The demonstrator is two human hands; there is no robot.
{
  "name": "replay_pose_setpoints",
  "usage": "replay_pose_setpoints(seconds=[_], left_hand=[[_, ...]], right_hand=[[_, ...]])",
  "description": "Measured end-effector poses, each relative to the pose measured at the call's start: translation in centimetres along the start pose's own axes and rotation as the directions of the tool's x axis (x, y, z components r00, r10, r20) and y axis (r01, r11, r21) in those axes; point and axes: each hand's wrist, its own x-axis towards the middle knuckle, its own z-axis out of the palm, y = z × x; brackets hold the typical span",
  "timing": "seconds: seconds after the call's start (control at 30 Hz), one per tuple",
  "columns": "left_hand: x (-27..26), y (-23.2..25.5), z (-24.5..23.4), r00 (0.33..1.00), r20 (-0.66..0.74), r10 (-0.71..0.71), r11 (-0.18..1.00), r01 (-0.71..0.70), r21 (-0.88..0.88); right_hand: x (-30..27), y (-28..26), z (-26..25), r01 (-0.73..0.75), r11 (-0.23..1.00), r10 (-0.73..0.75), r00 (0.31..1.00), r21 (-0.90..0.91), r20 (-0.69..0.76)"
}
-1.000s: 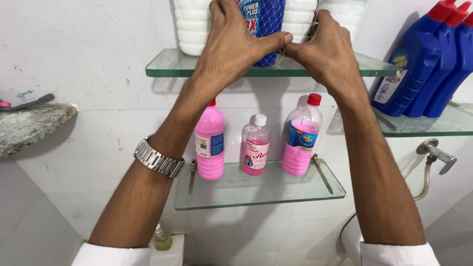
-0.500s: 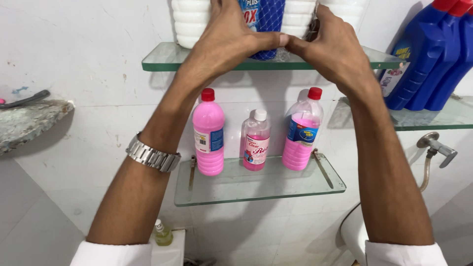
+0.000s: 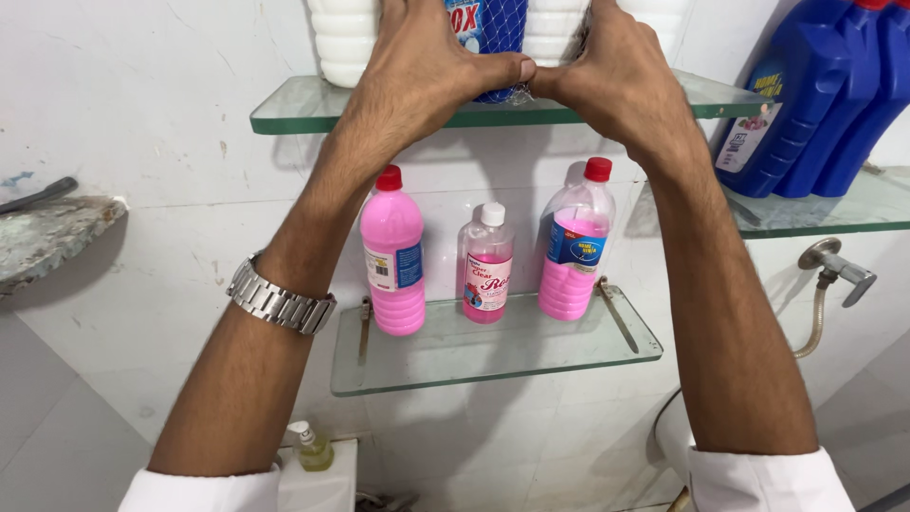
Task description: The person carries a mesh bag of cleaning bottles into a bathroom and places them on a glass shelf. They then pick up and reposition several white, pink, and blue cleaning bottles on the shelf, arranging them in rows.
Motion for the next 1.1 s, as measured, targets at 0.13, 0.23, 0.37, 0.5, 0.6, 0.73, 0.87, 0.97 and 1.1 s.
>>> replay_pose_setpoints(seconds=[0.13, 0.23, 0.37, 0.5, 0.6, 0.73, 0.87, 0.97, 1.1], left_hand=[[-0.1, 0.0, -0.3, 0.998, -0.019, 0.053, 0.999, -0.053, -0.001], [-0.1, 0.4, -0.5, 0.998, -0.014, 0.062, 0.998, -0.062, 0.002], [0.0, 1.3, -1.1, 0.999, 0.043, 0.0, 1.0, 0.001, -0.03], [-0.3, 2.3, -1.6, 0.997, 0.013, 0.071, 0.989, -0.068, -0.13], [-1.2, 3.9, -1.6, 0.985, -0.092, 0.144, 0.981, -0.155, -0.119], [-4.4, 6.4, -1.3, 0.986, -0.128, -0.105, 0.985, 0.121, 0.121], [-9.7, 7.0, 0.3, 0.98, -0.199, 0.005, 0.971, 0.042, 0.234], [-16.4, 6.4, 1.7, 0.977, -0.195, 0.084, 0.991, -0.061, 0.12], [-25.3, 5.3, 4.5, 0.986, -0.091, -0.14, 0.989, 0.134, -0.069]], right_hand=[[0.2, -0.1, 0.1, -0.021, 0.999, 0.021, 1.0, -0.048, 0.002], [0.1, -0.2, -0.1, -0.038, 0.998, 0.039, 0.999, -0.041, 0.012], [0.1, -0.6, -0.5, -0.018, 0.995, 0.021, 0.999, -0.097, 0.036], [-1.9, -1.3, -0.9, 0.178, 0.978, -0.186, 0.98, -0.109, -0.071], [-5.2, -2.0, -0.5, 0.205, 0.969, -0.225, 0.962, -0.138, -0.154], [-10.9, -1.7, 1.7, 0.22, 0.952, -0.265, 0.94, -0.215, -0.215], [-16.4, -0.4, 4.9, 0.201, 0.972, -0.223, 0.956, -0.125, -0.193], [-20.0, 0.8, 8.7, 0.064, 0.998, -0.064, 0.992, 0.001, -0.112], [-24.7, 2.1, 13.6, -0.093, 0.994, 0.094, 0.996, 0.05, -0.007]])
